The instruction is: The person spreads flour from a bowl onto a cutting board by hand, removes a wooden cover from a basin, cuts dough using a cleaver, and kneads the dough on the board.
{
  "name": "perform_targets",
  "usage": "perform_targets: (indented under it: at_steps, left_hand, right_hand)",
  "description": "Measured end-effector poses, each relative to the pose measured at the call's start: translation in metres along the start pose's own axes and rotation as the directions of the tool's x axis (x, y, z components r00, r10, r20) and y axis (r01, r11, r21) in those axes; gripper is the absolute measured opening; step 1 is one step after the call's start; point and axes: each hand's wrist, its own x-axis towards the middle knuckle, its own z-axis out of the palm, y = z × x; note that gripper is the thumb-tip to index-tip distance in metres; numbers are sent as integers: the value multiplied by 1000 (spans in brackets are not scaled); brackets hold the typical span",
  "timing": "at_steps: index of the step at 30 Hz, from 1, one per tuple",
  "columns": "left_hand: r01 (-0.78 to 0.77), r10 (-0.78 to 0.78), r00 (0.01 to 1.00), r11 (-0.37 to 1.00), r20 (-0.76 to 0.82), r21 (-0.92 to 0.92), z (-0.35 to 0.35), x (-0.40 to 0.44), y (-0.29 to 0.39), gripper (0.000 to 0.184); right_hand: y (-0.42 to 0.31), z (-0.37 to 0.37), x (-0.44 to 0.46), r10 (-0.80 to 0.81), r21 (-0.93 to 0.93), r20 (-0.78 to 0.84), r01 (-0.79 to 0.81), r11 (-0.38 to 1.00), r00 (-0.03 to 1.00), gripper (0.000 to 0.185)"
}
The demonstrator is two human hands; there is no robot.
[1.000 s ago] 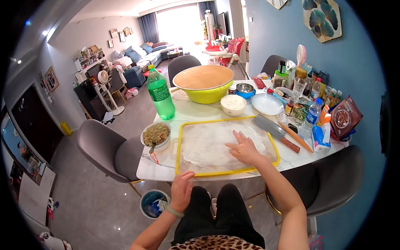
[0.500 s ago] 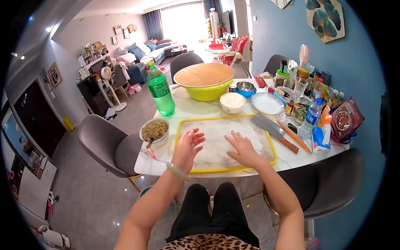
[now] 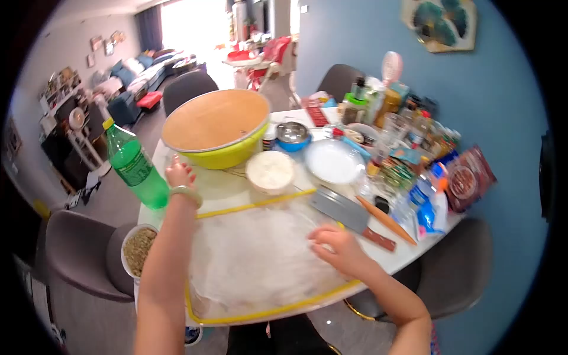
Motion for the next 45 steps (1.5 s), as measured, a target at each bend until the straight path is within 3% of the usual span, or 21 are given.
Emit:
perform_targets:
  at_steps: [4, 6, 8, 10, 17, 25, 27, 33, 37, 45]
  left_hand:
    - [-43, 46, 998, 995, -31, 86, 17, 24, -16, 34]
    - [-16, 26, 997, 988, -68, 151, 16, 32, -17, 34]
    - [38, -23, 997, 979, -74, 201, 18, 30, -15, 34]
    - [10, 44, 986, 947, -160, 322, 20, 24, -8, 37]
    - [-45, 96, 985, 945, -141, 323, 10, 44, -13, 35]
    - [13, 11, 994, 976, -110, 218, 15, 42, 12, 25]
    - [139, -110, 983, 968, -146, 211, 30, 16, 38, 23]
    - [253, -229, 965, 940, 125, -229, 27, 20, 26, 27]
    - [244, -227, 969, 935, 96, -256, 39, 7, 37, 24]
    - [308, -235, 929, 919, 286, -247, 65, -16, 36, 30]
  right_hand:
    - [28, -26, 21, 110, 104, -51, -105, 989, 993, 9]
    - [29, -33, 30, 395, 413, -41, -345, 843, 918, 11]
    - [31, -34, 34, 410, 438, -7, -365, 821, 912, 12]
    - [31, -38, 35, 417, 480, 27, -378, 792, 909, 13]
    - [23, -61, 36, 515, 445, 193, -542, 713, 835, 16]
    - [15, -77, 20, 605, 472, 269, -651, 595, 749, 17]
    - [12, -77, 17, 628, 495, 275, -667, 557, 728, 17]
    - [-3, -77, 18, 618, 543, 310, -668, 508, 722, 19]
    - [-7, -84, 19, 605, 542, 310, -659, 521, 733, 20]
    - [-14, -89, 14, 612, 548, 275, -644, 534, 741, 20]
